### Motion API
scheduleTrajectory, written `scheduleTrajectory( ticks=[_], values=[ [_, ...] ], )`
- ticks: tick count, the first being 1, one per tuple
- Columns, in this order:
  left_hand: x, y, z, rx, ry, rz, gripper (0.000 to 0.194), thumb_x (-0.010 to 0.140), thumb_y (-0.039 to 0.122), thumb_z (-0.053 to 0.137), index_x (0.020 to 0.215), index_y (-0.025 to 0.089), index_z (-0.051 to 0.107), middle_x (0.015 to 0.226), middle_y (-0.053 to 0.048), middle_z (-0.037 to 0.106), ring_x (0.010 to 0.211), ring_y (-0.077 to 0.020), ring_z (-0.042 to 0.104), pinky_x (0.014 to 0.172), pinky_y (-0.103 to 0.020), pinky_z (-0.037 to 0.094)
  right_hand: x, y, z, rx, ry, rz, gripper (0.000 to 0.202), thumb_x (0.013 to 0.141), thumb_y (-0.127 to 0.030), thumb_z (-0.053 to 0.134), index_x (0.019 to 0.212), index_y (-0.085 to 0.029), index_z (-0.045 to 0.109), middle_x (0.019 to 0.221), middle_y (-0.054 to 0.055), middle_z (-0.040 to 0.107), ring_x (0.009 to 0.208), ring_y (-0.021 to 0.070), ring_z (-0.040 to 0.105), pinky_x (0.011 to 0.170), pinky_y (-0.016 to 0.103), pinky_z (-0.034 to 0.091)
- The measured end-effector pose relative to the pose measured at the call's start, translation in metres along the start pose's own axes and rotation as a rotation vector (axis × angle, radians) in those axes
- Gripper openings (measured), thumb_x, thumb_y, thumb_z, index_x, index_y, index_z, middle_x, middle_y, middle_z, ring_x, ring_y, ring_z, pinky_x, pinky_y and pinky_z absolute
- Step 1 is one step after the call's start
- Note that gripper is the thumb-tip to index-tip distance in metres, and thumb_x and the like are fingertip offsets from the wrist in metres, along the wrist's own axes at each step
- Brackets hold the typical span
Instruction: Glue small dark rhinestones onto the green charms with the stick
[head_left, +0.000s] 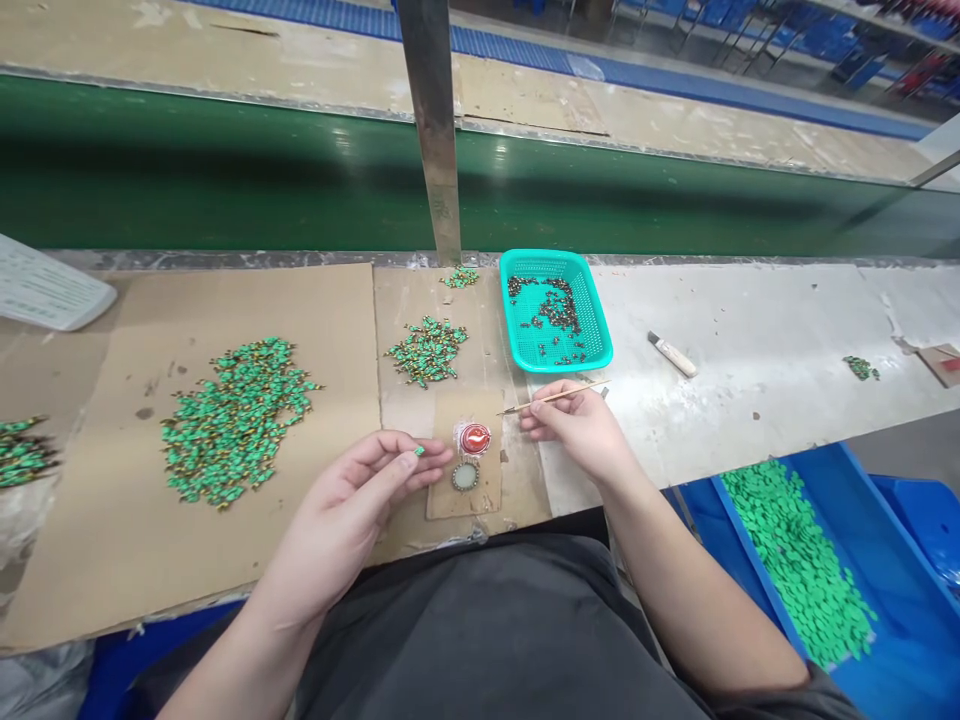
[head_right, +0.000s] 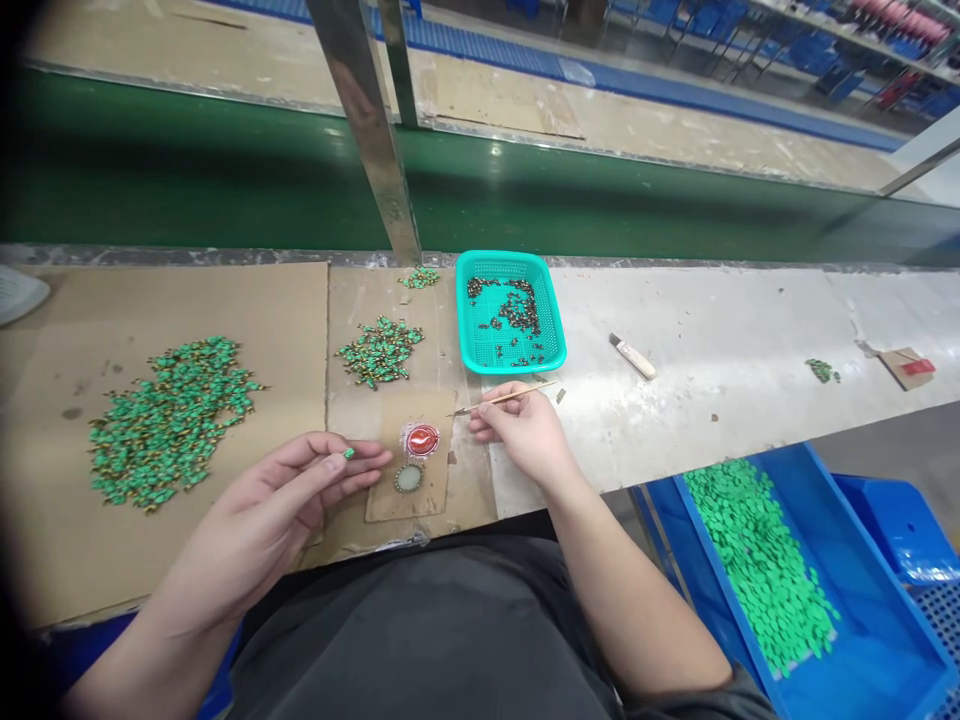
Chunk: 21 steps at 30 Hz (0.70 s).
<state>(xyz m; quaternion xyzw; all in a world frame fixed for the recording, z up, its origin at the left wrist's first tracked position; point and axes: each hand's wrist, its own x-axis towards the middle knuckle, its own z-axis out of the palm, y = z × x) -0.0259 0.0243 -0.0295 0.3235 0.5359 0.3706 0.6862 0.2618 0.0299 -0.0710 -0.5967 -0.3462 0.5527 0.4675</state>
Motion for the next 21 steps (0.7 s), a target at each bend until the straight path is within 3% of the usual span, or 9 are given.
scheduleTrajectory(
  ticks=[3,5,11,15,21],
  values=[
    [-0.008,0.005,-0.003,0.031,-0.04,0.017,0.048,0.074,0.059,0.117,0.084,0.022,0.089,0.088,-0.008,0.093,0.085,-0.0247,0.089,0.073,-0.026,0.07,-0.021,-0.016,0.004,0.036,-0.018,-0.054,0.041,0.088,-0.054,0.104,0.094,-0.026,0.076,0.093,0.008,0.091,0.089,0.0269,0.091,0.082,0.043,0.079],
    [-0.017,0.01,-0.003,0.038,-0.116,0.023,0.04,0.079,0.054,0.115,0.08,0.022,0.09,0.083,-0.009,0.091,0.078,-0.0228,0.086,0.07,-0.025,0.069,-0.041,-0.031,0.011,0.078,-0.046,-0.122,0.039,0.094,-0.055,0.104,0.092,-0.028,0.076,0.101,0.007,0.092,0.1,0.0286,0.093,0.091,0.046,0.08],
    [-0.038,0.022,0.008,-0.114,-0.233,0.005,0.034,0.084,0.044,0.112,0.073,0.023,0.087,0.108,-0.012,0.097,0.11,-0.0325,0.092,0.089,-0.033,0.077,-0.091,-0.057,0.037,0.221,-0.277,-0.306,0.027,0.113,-0.045,0.092,0.099,-0.03,0.074,0.117,0.006,0.097,0.116,0.0315,0.094,0.12,0.061,0.071],
    [-0.044,0.026,0.012,-0.179,-0.283,0.007,0.03,0.086,0.04,0.112,0.075,0.024,0.09,0.104,-0.009,0.097,0.114,-0.0293,0.09,0.089,-0.025,0.074,-0.097,-0.056,0.041,0.245,-0.309,-0.344,0.018,0.117,-0.03,0.087,0.105,-0.028,0.073,0.119,0.006,0.097,0.115,0.028,0.094,0.116,0.053,0.07],
    [-0.049,0.027,0.012,-0.176,-0.298,0.012,0.026,0.09,0.039,0.11,0.079,0.024,0.091,0.105,-0.006,0.096,0.106,-0.0239,0.088,0.091,-0.023,0.073,-0.099,-0.055,0.041,0.291,-0.342,-0.33,0.016,0.116,-0.027,0.089,0.106,-0.027,0.076,0.117,0.004,0.096,0.109,0.0252,0.094,0.098,0.042,0.073]
  ],
)
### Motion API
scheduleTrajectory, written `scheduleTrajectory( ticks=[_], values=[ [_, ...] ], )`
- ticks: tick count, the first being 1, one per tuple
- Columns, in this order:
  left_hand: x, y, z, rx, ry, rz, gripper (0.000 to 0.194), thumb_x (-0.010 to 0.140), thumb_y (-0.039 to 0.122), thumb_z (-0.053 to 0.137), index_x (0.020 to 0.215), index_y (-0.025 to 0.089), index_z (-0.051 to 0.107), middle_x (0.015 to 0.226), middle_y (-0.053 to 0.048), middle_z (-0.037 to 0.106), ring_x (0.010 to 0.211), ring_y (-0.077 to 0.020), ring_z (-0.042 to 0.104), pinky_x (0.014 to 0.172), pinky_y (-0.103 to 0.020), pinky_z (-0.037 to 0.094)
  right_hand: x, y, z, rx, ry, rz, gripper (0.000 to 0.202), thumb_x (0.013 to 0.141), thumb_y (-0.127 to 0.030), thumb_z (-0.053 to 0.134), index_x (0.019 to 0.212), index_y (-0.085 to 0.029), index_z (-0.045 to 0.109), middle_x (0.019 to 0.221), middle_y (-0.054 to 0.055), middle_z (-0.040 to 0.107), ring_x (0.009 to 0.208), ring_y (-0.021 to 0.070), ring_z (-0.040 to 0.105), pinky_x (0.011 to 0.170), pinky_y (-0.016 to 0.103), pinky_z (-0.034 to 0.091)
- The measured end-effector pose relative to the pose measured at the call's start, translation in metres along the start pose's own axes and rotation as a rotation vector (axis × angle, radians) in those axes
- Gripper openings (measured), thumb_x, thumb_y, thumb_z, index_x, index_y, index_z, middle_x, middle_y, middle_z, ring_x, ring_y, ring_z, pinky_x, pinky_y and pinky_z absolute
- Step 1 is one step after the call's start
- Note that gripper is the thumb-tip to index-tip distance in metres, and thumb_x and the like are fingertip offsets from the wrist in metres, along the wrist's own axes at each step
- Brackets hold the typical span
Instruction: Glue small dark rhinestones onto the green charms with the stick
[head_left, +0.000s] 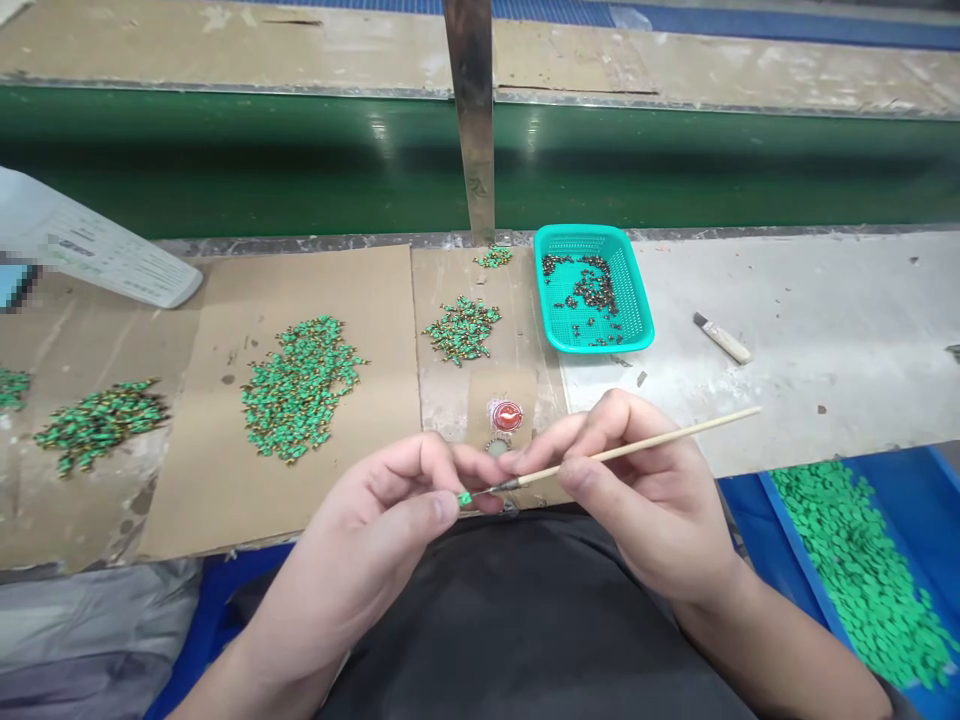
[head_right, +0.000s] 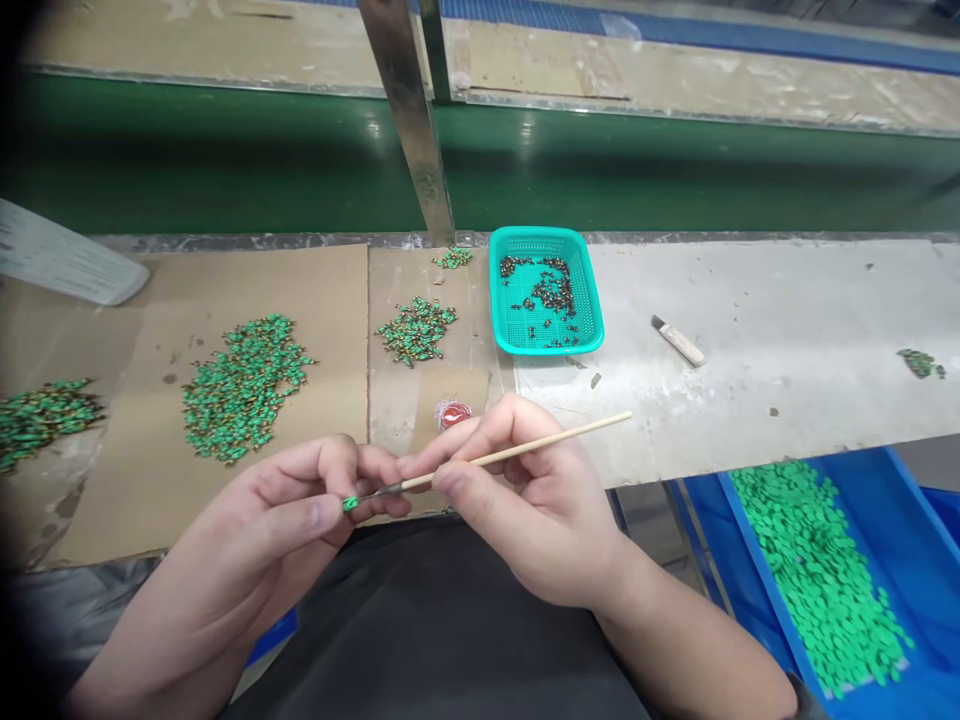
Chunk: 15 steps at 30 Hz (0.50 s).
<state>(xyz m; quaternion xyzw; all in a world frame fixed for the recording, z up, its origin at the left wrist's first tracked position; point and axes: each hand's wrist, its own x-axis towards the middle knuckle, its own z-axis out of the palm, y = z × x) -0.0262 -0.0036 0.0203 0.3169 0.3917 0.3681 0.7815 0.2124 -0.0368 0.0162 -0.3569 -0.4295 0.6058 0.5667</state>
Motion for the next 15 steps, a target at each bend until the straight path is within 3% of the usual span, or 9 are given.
scheduleTrajectory(
  ticks=[6,15],
  values=[
    [-0.0016,-0.0017,-0.0032,0.023,0.004,0.004,0.029,0.091,0.042,0.11,0.079,0.023,0.091,0.101,-0.006,0.094,0.094,-0.0212,0.085,0.089,-0.024,0.071,0.0006,-0.0013,0.0021,0.022,-0.023,0.003,0.016,0.117,-0.025,0.088,0.106,-0.026,0.075,0.117,0.004,0.096,0.108,0.0235,0.093,0.093,0.038,0.072],
    [-0.0017,-0.0033,-0.0067,0.068,-0.001,-0.006,0.032,0.091,0.049,0.11,0.081,0.026,0.09,0.101,-0.004,0.094,0.1,-0.022,0.085,0.093,-0.024,0.066,0.001,-0.0037,0.0012,-0.035,-0.047,0.001,0.016,0.118,-0.023,0.085,0.107,-0.026,0.074,0.117,0.005,0.094,0.108,0.0228,0.092,0.096,0.039,0.072]
  ],
)
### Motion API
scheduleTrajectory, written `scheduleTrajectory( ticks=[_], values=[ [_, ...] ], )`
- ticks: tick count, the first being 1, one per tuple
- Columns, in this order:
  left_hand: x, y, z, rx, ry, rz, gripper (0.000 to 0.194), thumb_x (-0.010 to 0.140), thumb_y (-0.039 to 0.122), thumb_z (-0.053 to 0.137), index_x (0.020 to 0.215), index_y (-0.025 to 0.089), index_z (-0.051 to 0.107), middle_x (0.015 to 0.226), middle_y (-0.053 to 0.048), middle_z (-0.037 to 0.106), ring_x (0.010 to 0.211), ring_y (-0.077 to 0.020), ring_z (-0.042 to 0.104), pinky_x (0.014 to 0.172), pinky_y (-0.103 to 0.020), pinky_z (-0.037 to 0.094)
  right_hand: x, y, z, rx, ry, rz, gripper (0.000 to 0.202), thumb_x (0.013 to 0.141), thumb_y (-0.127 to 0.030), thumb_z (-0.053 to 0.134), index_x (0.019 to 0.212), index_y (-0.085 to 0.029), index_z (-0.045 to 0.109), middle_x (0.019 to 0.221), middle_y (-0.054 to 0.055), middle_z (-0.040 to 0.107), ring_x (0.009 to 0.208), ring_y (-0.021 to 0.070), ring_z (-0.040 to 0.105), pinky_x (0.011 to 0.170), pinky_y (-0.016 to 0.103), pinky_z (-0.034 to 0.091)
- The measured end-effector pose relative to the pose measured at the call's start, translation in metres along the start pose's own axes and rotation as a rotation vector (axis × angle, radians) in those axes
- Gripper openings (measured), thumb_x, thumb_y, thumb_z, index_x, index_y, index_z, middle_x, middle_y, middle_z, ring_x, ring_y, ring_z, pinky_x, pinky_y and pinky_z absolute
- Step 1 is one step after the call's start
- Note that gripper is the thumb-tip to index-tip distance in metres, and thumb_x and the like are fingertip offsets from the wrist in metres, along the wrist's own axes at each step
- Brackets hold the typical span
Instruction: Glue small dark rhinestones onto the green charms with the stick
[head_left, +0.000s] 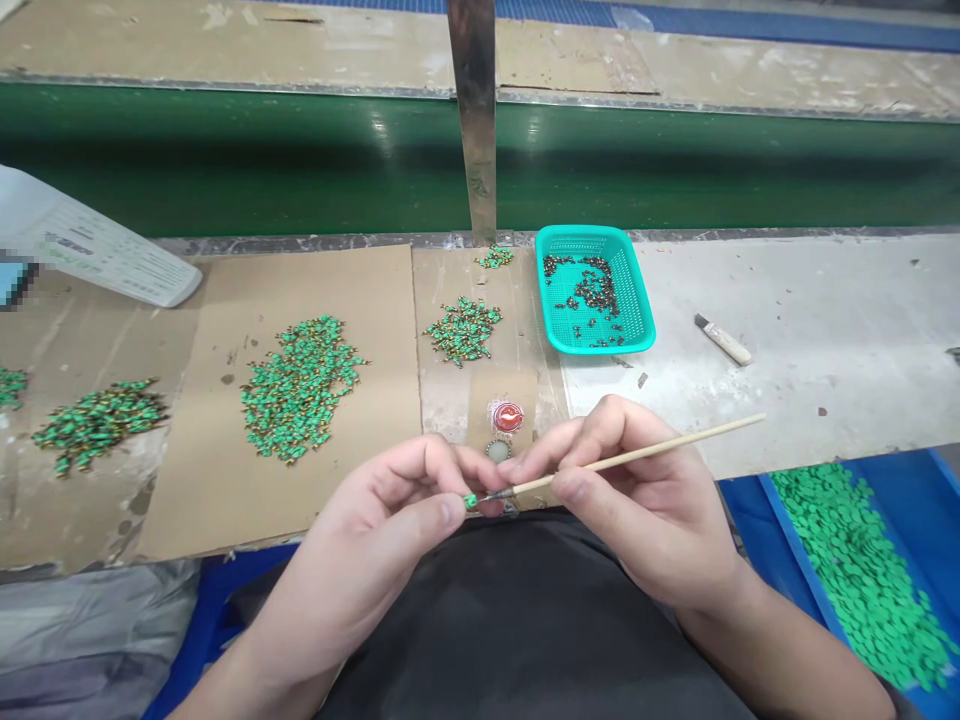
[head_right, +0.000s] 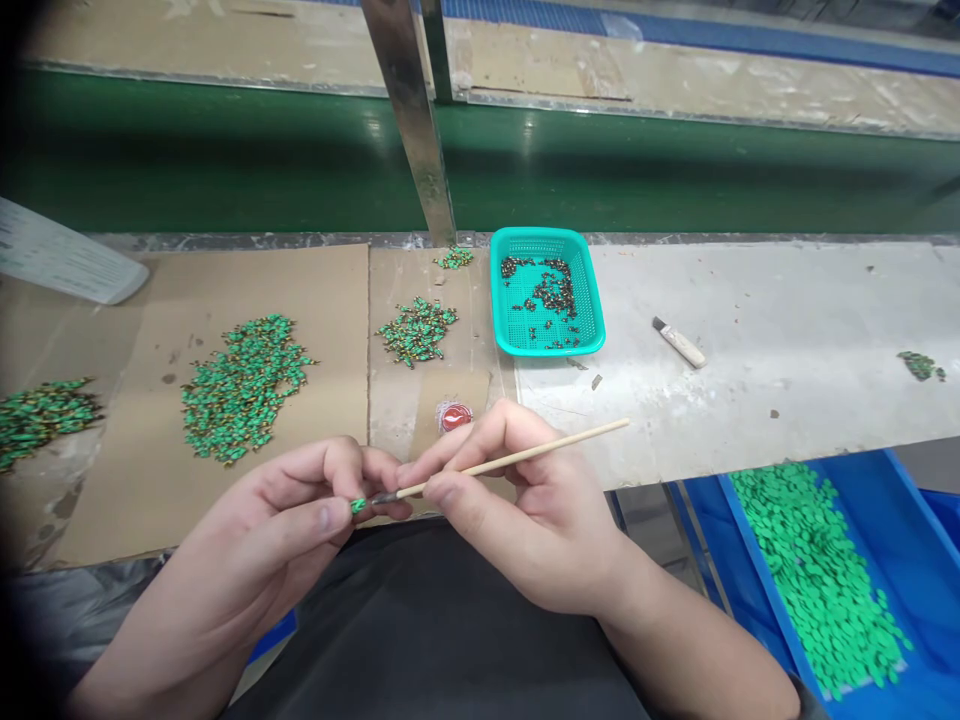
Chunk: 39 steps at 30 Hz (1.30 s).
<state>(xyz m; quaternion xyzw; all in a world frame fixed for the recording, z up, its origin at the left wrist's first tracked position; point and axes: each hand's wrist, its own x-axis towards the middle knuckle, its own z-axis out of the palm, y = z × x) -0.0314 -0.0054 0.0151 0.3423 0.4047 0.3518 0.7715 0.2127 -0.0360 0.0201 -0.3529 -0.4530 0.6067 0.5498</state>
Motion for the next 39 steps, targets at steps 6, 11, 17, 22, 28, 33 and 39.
scheduleTrajectory(
  ticks=[6,11,17,22,28,33,39],
  values=[
    [-0.0008,-0.0015,-0.0028,0.016,-0.013,-0.011,0.03,0.094,0.048,0.108,0.083,0.026,0.09,0.104,-0.005,0.094,0.102,-0.0239,0.085,0.093,-0.028,0.066,-0.0027,0.0,0.0009,-0.033,-0.005,-0.016,0.015,0.117,-0.021,0.086,0.109,-0.027,0.074,0.119,0.006,0.094,0.105,0.0226,0.091,0.098,0.042,0.073],
    [-0.0023,-0.0038,-0.003,-0.018,-0.006,-0.022,0.028,0.095,0.044,0.107,0.085,0.025,0.089,0.106,-0.005,0.093,0.101,-0.0237,0.085,0.093,-0.029,0.067,-0.0033,0.001,0.0003,-0.024,0.012,-0.024,0.016,0.118,-0.023,0.086,0.108,-0.026,0.074,0.12,0.007,0.095,0.102,0.0226,0.091,0.096,0.043,0.073],
    [-0.003,-0.0045,-0.0033,-0.048,-0.003,-0.014,0.026,0.094,0.04,0.107,0.085,0.023,0.09,0.104,-0.007,0.091,0.096,-0.0251,0.085,0.09,-0.032,0.069,-0.0026,0.0019,-0.0011,-0.006,0.032,-0.034,0.015,0.118,-0.025,0.085,0.108,-0.027,0.074,0.116,0.006,0.095,0.101,0.0237,0.091,0.095,0.044,0.074],
    [-0.0022,-0.0047,-0.001,-0.058,-0.016,-0.008,0.025,0.097,0.039,0.105,0.086,0.023,0.089,0.104,-0.008,0.092,0.096,-0.0255,0.084,0.092,-0.033,0.068,-0.0024,-0.0005,0.0006,-0.014,0.04,-0.03,0.017,0.117,-0.026,0.087,0.107,-0.026,0.073,0.115,0.007,0.096,0.1,0.0242,0.092,0.092,0.042,0.075],
    [-0.0012,-0.0017,0.0011,0.004,-0.005,-0.012,0.029,0.096,0.045,0.105,0.085,0.025,0.088,0.109,-0.009,0.096,0.1,-0.0277,0.086,0.091,-0.033,0.067,-0.003,-0.0016,0.0029,-0.017,0.022,-0.018,0.019,0.117,-0.026,0.087,0.106,-0.027,0.072,0.116,0.008,0.096,0.098,0.0241,0.093,0.091,0.043,0.076],
    [-0.0019,0.0005,0.0017,0.032,0.001,-0.006,0.03,0.094,0.047,0.107,0.083,0.026,0.089,0.108,-0.009,0.096,0.099,-0.0281,0.087,0.09,-0.033,0.068,-0.0033,-0.0007,0.0029,-0.07,0.007,-0.066,0.019,0.115,-0.022,0.089,0.107,-0.027,0.073,0.116,0.007,0.095,0.101,0.0232,0.093,0.092,0.041,0.076],
    [-0.001,0.0007,0.0036,0.006,-0.001,-0.002,0.03,0.095,0.046,0.107,0.083,0.025,0.089,0.106,-0.009,0.095,0.096,-0.0263,0.086,0.088,-0.032,0.068,-0.0033,-0.0017,0.0047,-0.071,0.047,-0.059,0.021,0.116,-0.027,0.089,0.106,-0.028,0.069,0.114,0.008,0.096,0.096,0.0241,0.093,0.087,0.04,0.077]
  ],
)
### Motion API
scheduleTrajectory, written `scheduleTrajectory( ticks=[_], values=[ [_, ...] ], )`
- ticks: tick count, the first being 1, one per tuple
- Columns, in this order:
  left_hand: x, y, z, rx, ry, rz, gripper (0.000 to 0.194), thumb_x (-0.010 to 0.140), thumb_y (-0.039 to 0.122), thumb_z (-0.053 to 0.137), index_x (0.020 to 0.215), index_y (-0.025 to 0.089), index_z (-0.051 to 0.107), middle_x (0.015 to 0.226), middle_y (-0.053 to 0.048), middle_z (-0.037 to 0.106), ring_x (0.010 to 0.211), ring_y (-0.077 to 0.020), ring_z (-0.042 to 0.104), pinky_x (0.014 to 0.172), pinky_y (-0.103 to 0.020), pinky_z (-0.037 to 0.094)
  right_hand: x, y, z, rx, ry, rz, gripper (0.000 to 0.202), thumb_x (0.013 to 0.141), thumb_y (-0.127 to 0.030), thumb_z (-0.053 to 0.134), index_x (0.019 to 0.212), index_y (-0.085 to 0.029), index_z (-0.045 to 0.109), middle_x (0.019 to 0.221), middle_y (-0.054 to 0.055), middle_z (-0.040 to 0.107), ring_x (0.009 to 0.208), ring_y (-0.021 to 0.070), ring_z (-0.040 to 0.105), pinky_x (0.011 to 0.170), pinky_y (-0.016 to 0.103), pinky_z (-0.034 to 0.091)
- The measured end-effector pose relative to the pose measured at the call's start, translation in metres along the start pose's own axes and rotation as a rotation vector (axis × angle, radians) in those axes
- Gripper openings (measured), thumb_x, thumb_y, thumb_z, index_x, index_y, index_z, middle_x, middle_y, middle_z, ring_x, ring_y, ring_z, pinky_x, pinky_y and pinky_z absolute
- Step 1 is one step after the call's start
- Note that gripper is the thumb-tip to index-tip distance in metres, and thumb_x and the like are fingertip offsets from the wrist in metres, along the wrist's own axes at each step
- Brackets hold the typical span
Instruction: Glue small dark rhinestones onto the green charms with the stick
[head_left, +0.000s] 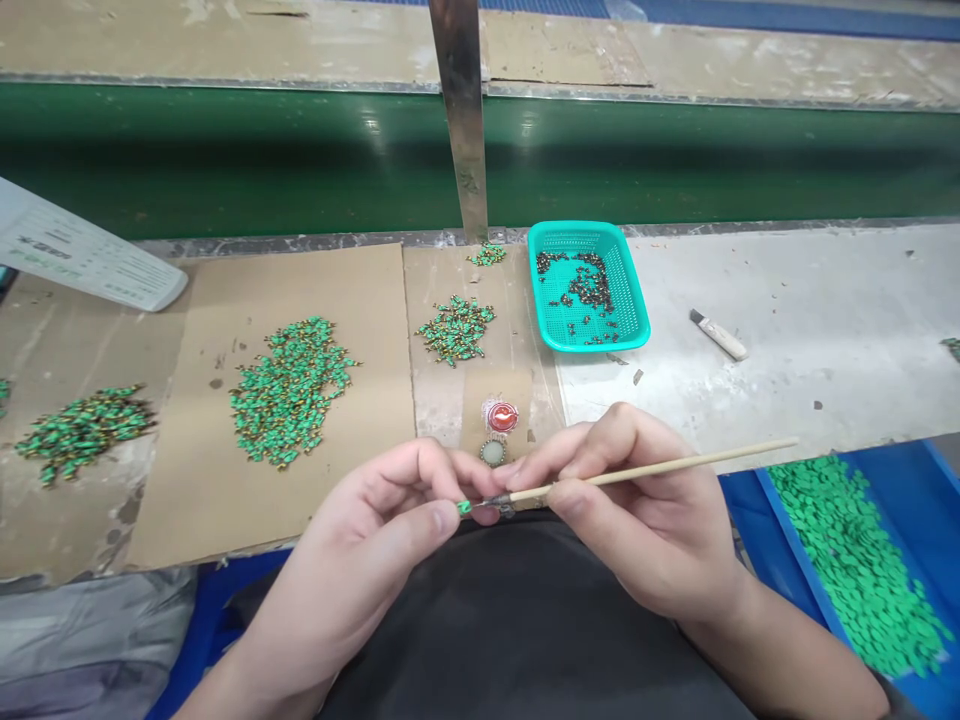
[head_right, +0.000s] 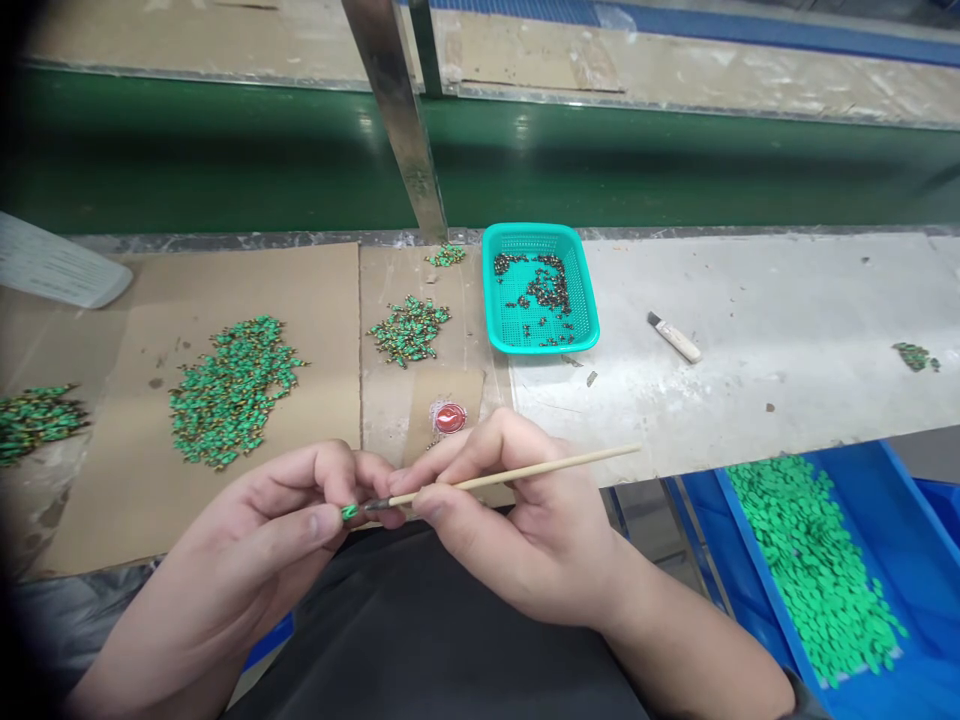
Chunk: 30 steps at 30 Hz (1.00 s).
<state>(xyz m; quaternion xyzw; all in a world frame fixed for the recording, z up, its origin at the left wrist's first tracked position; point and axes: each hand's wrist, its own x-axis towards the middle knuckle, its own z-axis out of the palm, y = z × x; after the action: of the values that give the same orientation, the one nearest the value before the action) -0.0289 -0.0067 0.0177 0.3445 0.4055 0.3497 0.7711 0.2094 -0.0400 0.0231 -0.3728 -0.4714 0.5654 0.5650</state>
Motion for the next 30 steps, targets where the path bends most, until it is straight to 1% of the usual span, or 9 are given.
scheduleTrajectory(
  ticks=[3,6,11,15,19,24,30],
  values=[
    [0.0003,0.0,-0.0005,-0.021,-0.019,-0.003,0.028,0.096,0.043,0.106,0.084,0.024,0.09,0.105,-0.009,0.094,0.094,-0.0254,0.084,0.086,-0.031,0.067,-0.0003,-0.001,-0.0004,-0.012,0.015,0.0,0.022,0.116,-0.028,0.089,0.106,-0.028,0.07,0.113,0.007,0.096,0.091,0.0226,0.092,0.086,0.039,0.077],
    [-0.0002,-0.0007,-0.0013,-0.04,-0.026,0.001,0.025,0.096,0.041,0.105,0.086,0.024,0.09,0.099,-0.008,0.091,0.091,-0.0244,0.082,0.086,-0.031,0.067,-0.0011,-0.0014,-0.0009,-0.005,0.031,0.007,0.022,0.115,-0.029,0.09,0.105,-0.028,0.07,0.112,0.007,0.097,0.089,0.0226,0.091,0.085,0.04,0.077],
    [-0.0022,-0.0018,-0.0025,-0.055,-0.046,0.001,0.023,0.099,0.04,0.102,0.089,0.023,0.091,0.1,-0.008,0.09,0.092,-0.0237,0.08,0.088,-0.031,0.066,-0.0021,-0.0012,-0.0005,0.056,0.03,0.007,0.021,0.115,-0.028,0.089,0.106,-0.028,0.07,0.113,0.007,0.097,0.093,0.024,0.093,0.087,0.042,0.078],
    [-0.0023,-0.0007,-0.0019,-0.049,-0.05,-0.007,0.025,0.099,0.042,0.102,0.088,0.023,0.09,0.1,-0.009,0.09,0.092,-0.0237,0.08,0.086,-0.029,0.066,-0.0015,-0.0018,0.0003,0.056,0.028,0.015,0.021,0.115,-0.031,0.09,0.107,-0.029,0.07,0.113,0.007,0.097,0.092,0.0249,0.094,0.091,0.046,0.079],
    [-0.0009,0.0001,-0.0016,-0.044,-0.059,-0.007,0.025,0.098,0.042,0.103,0.088,0.024,0.091,0.099,-0.008,0.09,0.092,-0.023,0.08,0.086,-0.028,0.065,-0.0005,-0.0015,0.0013,0.063,0.019,0.016,0.021,0.115,-0.03,0.09,0.107,-0.029,0.071,0.114,0.007,0.096,0.099,0.0262,0.095,0.091,0.044,0.079],
    [-0.0003,-0.0001,-0.0022,-0.037,-0.047,-0.007,0.023,0.098,0.041,0.103,0.088,0.024,0.092,0.1,-0.007,0.09,0.092,-0.0234,0.08,0.087,-0.029,0.064,-0.0003,-0.0006,0.0017,0.083,0.015,0.016,0.02,0.115,-0.028,0.09,0.107,-0.028,0.072,0.114,0.007,0.096,0.101,0.0249,0.095,0.092,0.041,0.078],
    [-0.0026,-0.0012,-0.0027,-0.025,-0.029,-0.011,0.026,0.097,0.043,0.103,0.088,0.023,0.089,0.098,-0.008,0.088,0.094,-0.0278,0.08,0.088,-0.035,0.064,-0.0013,-0.0012,0.0013,0.059,0.017,0.037,0.022,0.115,-0.032,0.09,0.106,-0.029,0.07,0.114,0.008,0.097,0.102,0.0277,0.096,0.094,0.046,0.08]
  ],
)
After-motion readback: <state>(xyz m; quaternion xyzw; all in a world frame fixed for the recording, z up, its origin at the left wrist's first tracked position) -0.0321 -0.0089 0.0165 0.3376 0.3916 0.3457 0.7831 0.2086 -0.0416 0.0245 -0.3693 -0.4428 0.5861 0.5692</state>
